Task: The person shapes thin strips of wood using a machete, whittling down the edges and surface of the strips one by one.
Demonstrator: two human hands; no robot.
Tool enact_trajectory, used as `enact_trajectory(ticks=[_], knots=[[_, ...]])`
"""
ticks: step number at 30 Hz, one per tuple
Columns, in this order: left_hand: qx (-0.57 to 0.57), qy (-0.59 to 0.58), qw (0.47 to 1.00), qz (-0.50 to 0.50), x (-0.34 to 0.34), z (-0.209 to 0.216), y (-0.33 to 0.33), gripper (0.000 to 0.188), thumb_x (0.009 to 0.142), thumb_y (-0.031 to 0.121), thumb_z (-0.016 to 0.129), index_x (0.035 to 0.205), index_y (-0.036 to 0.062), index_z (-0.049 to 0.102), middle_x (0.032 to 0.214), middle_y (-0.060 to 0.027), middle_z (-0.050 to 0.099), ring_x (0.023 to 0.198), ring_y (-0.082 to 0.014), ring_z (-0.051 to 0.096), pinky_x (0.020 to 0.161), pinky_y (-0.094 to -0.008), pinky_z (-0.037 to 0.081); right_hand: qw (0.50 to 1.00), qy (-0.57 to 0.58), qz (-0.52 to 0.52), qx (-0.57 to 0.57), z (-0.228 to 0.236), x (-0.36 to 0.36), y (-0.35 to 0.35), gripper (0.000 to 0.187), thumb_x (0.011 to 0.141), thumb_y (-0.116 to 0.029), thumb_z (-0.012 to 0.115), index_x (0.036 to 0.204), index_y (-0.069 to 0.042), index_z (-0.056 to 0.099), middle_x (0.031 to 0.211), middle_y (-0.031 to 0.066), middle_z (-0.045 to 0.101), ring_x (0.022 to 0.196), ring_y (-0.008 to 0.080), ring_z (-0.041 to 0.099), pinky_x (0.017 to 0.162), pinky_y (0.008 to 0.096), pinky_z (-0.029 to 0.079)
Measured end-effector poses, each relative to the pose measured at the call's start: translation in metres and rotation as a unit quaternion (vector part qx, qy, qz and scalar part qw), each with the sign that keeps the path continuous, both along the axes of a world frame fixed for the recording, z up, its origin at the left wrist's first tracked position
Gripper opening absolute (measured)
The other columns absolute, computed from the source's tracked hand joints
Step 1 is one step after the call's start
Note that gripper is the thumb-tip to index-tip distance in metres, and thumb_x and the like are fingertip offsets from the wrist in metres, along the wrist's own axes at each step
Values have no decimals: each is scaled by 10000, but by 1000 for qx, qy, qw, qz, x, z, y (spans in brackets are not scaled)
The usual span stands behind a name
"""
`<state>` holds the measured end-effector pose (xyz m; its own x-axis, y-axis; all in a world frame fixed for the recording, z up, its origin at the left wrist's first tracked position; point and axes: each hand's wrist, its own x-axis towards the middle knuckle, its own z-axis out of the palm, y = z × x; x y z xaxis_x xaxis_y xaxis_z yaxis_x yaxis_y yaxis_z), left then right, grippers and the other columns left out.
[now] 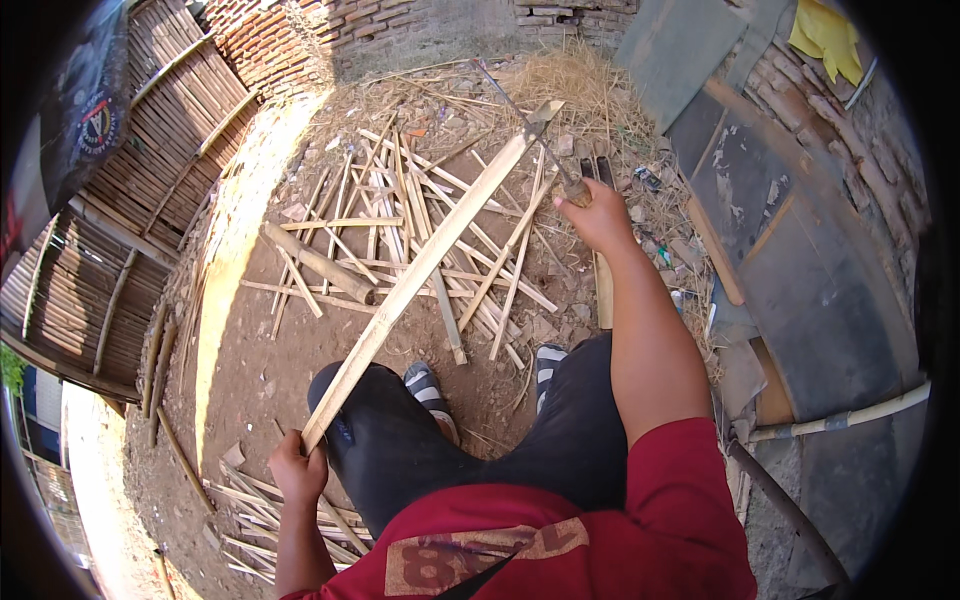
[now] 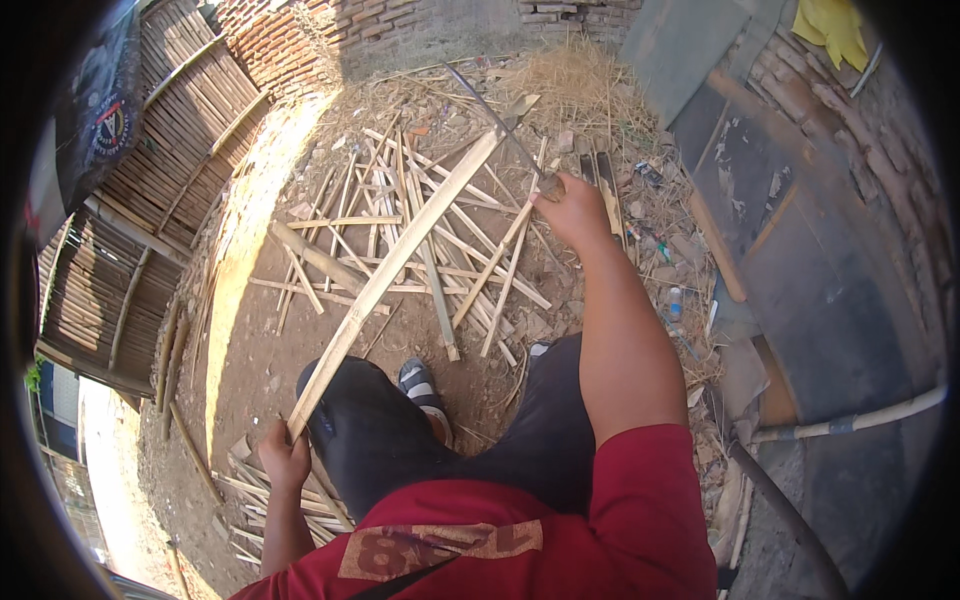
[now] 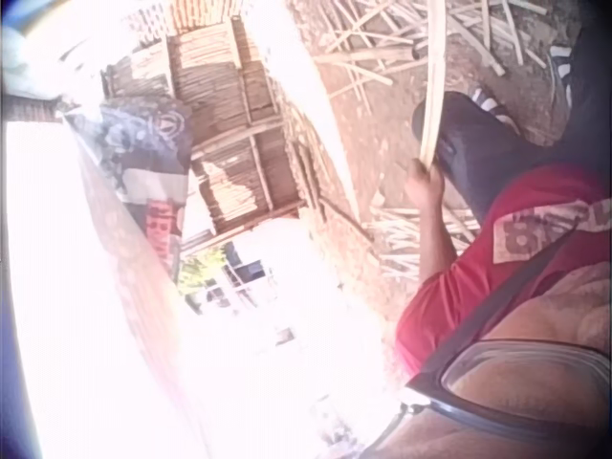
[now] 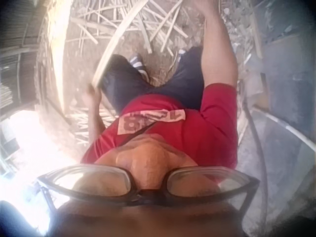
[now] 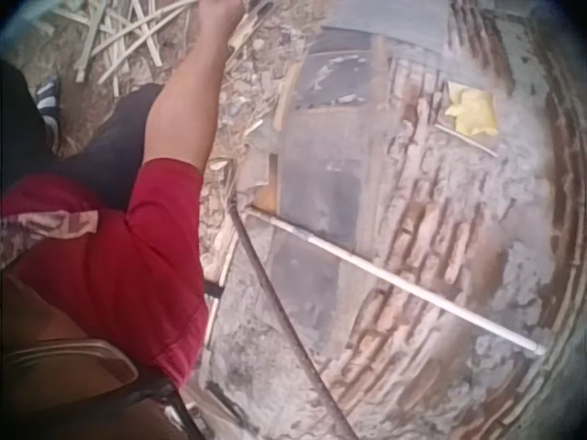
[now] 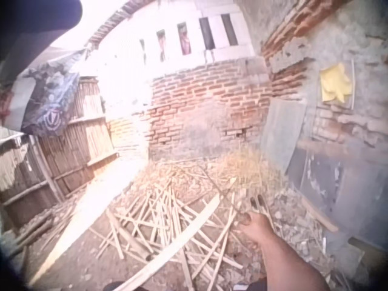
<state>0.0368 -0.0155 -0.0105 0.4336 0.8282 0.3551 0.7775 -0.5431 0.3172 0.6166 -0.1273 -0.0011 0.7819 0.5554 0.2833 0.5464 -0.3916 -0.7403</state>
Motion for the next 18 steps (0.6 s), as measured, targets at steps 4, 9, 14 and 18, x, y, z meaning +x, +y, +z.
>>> enact_trajectory(ticks=[4,9,14,18], knots=[[-19,-25,999,9,7,-2,-2,249,843,115,684,733,2,493,579,-186,493,493,-321,492,509,-417,386,995,-34,88,-34,34,-45,4,527,826,-383,808,1242,-77,703,1012,214,738,977,386,712,867,454,557],[-21,-24,999,17,9,5,1,264,845,114,688,725,4,480,573,-176,476,498,-309,481,514,-412,379,954,-166,243,-58,49,-80,12,263,788,-266,777,999,-119,726,875,162,717,878,408,687,773,500,549],[-12,3,1000,27,2,11,-5,271,830,107,704,723,6,476,574,-179,464,506,-328,489,518,-422,381,984,-82,147,-59,36,-52,8,403,824,-324,784,1160,-109,725,1019,198,735,992,397,702,860,469,557],[11,6,1000,8,0,4,-4,274,819,111,711,723,6,476,584,-191,485,517,-358,514,521,-433,391,997,-31,-38,-53,16,-15,-3,560,850,-386,793,1306,-81,677,1162,233,719,1095,387,694,922,440,554]])
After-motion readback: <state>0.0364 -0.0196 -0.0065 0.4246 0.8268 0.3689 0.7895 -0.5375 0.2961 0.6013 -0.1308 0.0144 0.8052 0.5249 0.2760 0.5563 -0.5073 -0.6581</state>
